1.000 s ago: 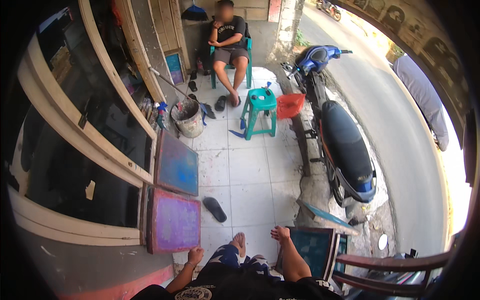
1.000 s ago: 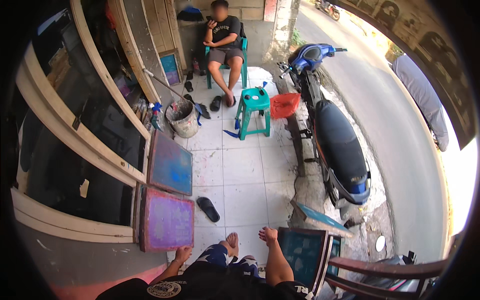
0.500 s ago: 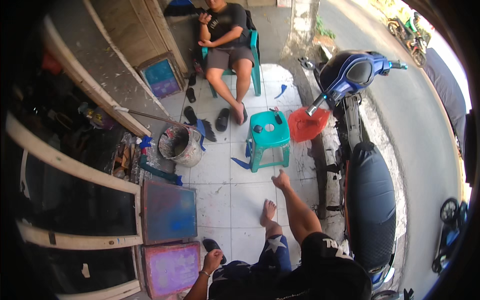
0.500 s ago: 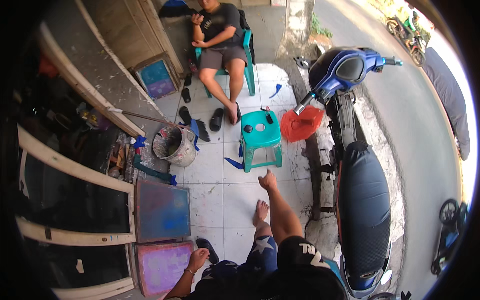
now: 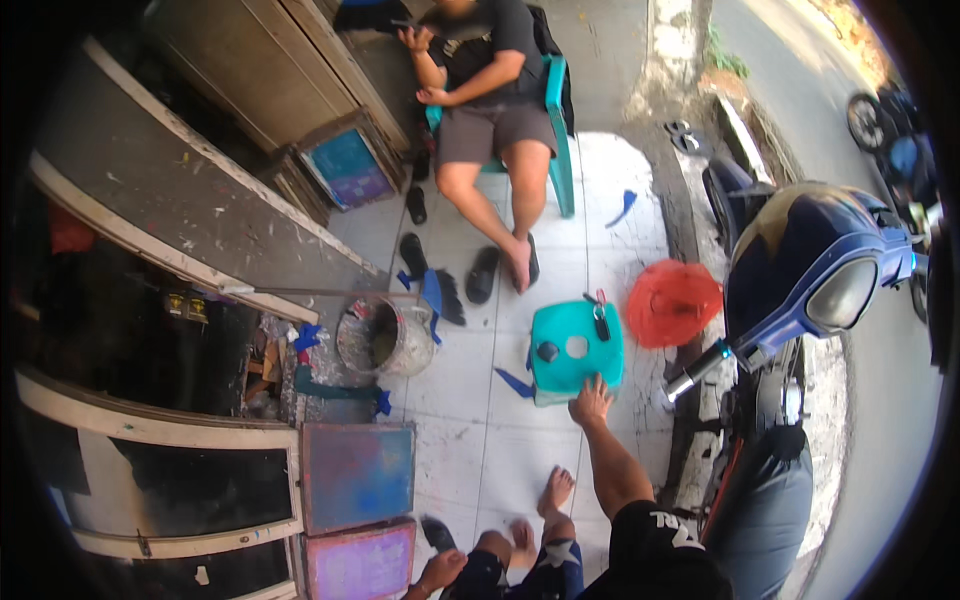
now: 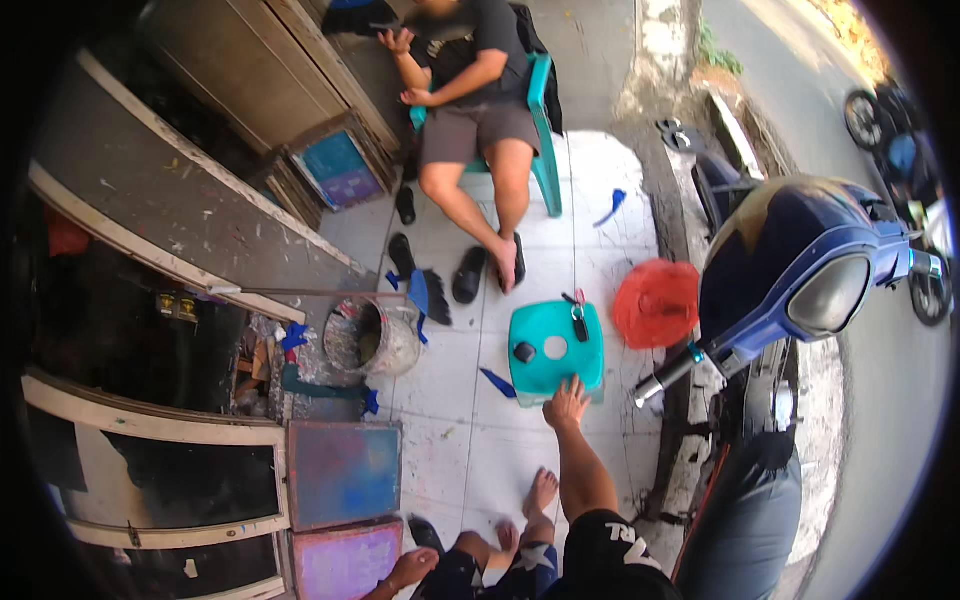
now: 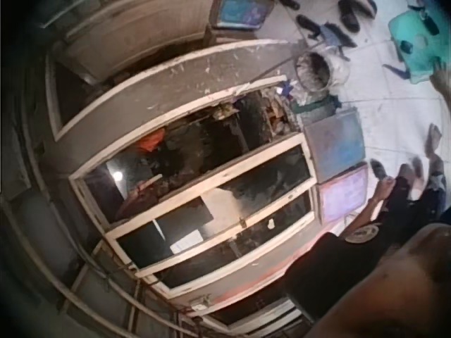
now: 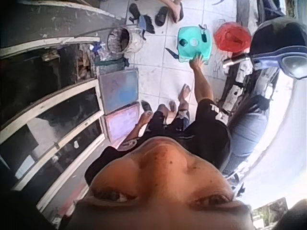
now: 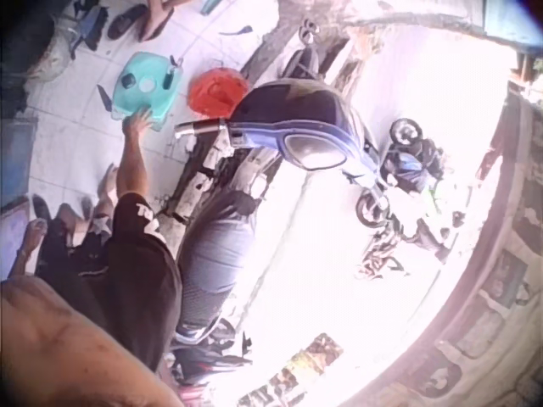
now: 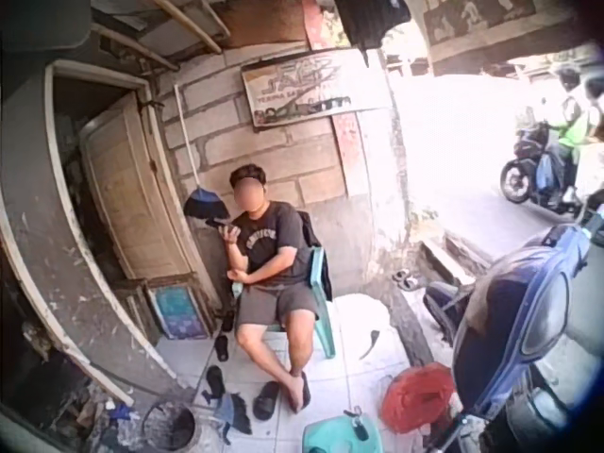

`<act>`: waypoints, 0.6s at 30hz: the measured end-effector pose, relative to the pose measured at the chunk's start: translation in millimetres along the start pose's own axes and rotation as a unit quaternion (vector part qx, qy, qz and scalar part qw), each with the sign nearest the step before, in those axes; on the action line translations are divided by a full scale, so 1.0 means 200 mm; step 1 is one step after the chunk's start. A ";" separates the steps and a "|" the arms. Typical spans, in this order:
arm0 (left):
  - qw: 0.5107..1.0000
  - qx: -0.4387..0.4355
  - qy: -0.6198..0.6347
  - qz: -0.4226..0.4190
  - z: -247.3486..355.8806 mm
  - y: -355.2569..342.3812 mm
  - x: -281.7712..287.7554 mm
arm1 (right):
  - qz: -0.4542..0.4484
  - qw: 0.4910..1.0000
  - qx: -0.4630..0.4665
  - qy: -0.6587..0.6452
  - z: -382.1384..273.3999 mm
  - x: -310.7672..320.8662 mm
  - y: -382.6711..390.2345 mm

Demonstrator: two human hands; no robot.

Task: The person picks up several screen printing frames from a stack, carries them across the room, and places one onto a workbench. They then retrieve a small green stool from outside and place it on the floor inside before handling small tools at the workbench.

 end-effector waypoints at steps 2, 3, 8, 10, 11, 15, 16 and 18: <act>1.000 -0.001 0.008 -0.015 0.27 -0.08 0.05 | 0.091 0.995 0.028 -0.004 0.05 -0.02 -0.02; 0.999 -0.025 -0.024 -0.007 0.38 -0.13 0.07 | 0.114 0.993 0.027 0.014 0.06 0.00 -0.03; 0.993 -0.108 -0.008 -0.036 0.71 -0.55 0.05 | 0.100 0.984 0.046 -0.141 0.03 0.05 -0.26; 0.992 -0.105 -0.007 -0.062 0.86 -0.68 0.06 | 0.108 0.981 0.082 -0.141 -0.05 0.03 -0.28; 0.992 -0.101 -0.008 -0.079 0.89 -0.75 0.05 | 0.126 0.975 0.121 -0.137 -0.10 0.03 -0.29; 0.986 -0.123 -0.042 -0.104 1.02 -1.02 0.04 | 0.131 0.974 0.131 -0.131 -0.32 0.03 -0.39; 0.985 -0.126 -0.045 -0.109 1.05 -1.07 0.05 | 0.125 0.979 0.112 -0.113 -0.35 0.02 -0.39; 0.982 -0.137 -0.052 -0.119 1.12 -1.21 0.05 | 0.125 0.984 0.086 -0.092 -0.34 0.00 -0.44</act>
Point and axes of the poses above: each hand's wrist, its own y-axis away from the middle knuckle, its own x-axis out of the back of the hand, z = x × y, the point moved 1 cm from there along -y, towards the middle knuckle, and after that the axes turned 7 degrees about x, right-handed, at the moved point
